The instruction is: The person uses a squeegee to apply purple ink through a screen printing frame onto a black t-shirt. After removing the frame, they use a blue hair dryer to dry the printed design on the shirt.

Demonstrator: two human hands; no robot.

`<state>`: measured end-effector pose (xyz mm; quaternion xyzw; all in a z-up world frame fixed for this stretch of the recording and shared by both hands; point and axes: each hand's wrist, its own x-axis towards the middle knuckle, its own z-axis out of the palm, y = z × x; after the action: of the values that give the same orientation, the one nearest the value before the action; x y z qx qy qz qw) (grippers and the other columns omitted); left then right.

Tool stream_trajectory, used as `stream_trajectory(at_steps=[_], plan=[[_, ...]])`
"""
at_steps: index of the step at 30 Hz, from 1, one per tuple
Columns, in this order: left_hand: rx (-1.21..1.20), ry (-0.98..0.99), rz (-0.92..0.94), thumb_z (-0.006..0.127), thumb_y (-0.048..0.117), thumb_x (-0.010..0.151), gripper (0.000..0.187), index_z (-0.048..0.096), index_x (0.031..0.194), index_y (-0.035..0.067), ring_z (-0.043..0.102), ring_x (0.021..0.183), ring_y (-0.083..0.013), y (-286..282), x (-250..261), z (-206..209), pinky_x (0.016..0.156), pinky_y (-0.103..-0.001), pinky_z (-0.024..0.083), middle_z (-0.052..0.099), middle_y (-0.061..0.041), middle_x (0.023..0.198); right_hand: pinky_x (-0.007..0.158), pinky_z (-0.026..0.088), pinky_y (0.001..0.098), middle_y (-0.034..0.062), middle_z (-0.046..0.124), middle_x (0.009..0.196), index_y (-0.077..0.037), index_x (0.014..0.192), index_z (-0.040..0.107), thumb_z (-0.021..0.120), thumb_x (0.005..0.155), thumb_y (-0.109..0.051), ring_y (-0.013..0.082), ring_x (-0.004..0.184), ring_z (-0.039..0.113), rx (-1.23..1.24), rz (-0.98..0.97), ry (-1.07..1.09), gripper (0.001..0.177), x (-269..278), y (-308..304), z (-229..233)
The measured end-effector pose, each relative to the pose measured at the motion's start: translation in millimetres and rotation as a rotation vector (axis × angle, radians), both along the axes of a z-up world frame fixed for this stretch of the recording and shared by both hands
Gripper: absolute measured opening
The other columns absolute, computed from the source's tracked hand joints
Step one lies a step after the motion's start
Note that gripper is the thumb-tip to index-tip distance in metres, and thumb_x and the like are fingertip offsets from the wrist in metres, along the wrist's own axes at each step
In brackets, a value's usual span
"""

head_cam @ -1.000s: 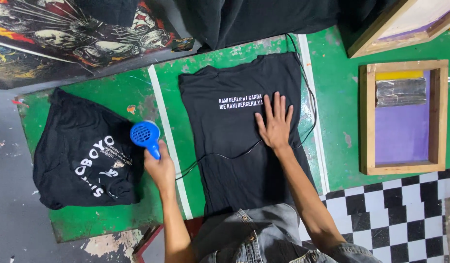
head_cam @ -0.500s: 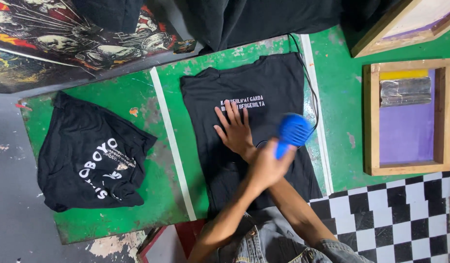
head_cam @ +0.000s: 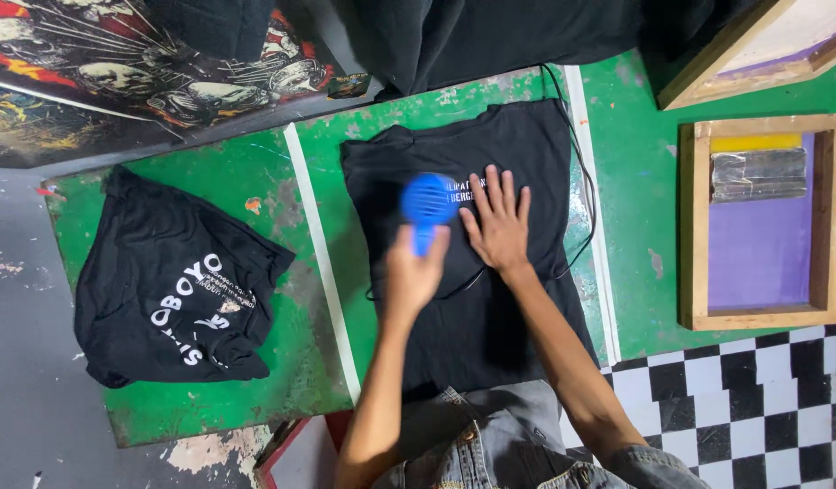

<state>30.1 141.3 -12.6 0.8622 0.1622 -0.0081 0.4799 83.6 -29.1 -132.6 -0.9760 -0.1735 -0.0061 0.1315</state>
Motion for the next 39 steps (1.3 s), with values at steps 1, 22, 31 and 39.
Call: stream_trajectory(at_steps=[1,22,31,39], plan=[[-0.055,0.042,0.167,0.072,0.041,0.091,0.035,0.065,0.091,0.007,0.071,0.066,-0.0393,21.7,-2.3,-4.5,0.053,-0.048,0.053,0.066,-0.019,0.064,0.123,0.007,0.0601,0.0084,0.013,0.172,-0.026,0.165,0.025,0.029,0.103,-0.062,0.0313,0.157,0.01,0.001,-0.064,0.05,0.072,-0.5,-3.9,5.9],[-0.235,0.059,-0.103,0.072,0.042,0.089,0.033,0.067,0.094,0.01,0.071,0.067,-0.0358,-84.8,-20.7,20.5,0.052,-0.043,0.05,0.066,-0.014,0.066,0.124,0.007,0.0573,0.0061,0.009,0.173,-0.036,0.164,0.019,0.039,0.103,-0.057,0.0291,0.158,0.012,-0.076,0.065,0.04,0.068,-15.3,88.0,-24.1],[-0.197,0.231,-0.393,0.059,0.054,0.092,0.047,0.061,0.113,0.011,0.073,0.093,-0.0418,-114.2,-11.3,18.0,0.07,-0.05,0.055,0.071,-0.024,0.088,0.12,0.02,0.0573,0.0046,0.023,0.169,-0.035,0.16,0.034,0.034,0.103,-0.065,0.0291,0.153,0.024,-0.067,0.067,-0.29,0.064,2.9,44.1,-26.5],[-0.067,0.157,0.164,0.068,0.047,0.091,0.043,0.068,0.096,0.005,0.071,0.078,-0.046,24.0,-6.3,-1.9,0.062,-0.054,0.05,0.068,-0.024,0.073,0.125,0.006,0.0592,0.0008,0.004,0.173,-0.037,0.164,0.016,0.028,0.106,-0.063,0.0283,0.158,0.002,-0.039,-0.063,0.223,0.065,-3.3,-26.9,21.6]])
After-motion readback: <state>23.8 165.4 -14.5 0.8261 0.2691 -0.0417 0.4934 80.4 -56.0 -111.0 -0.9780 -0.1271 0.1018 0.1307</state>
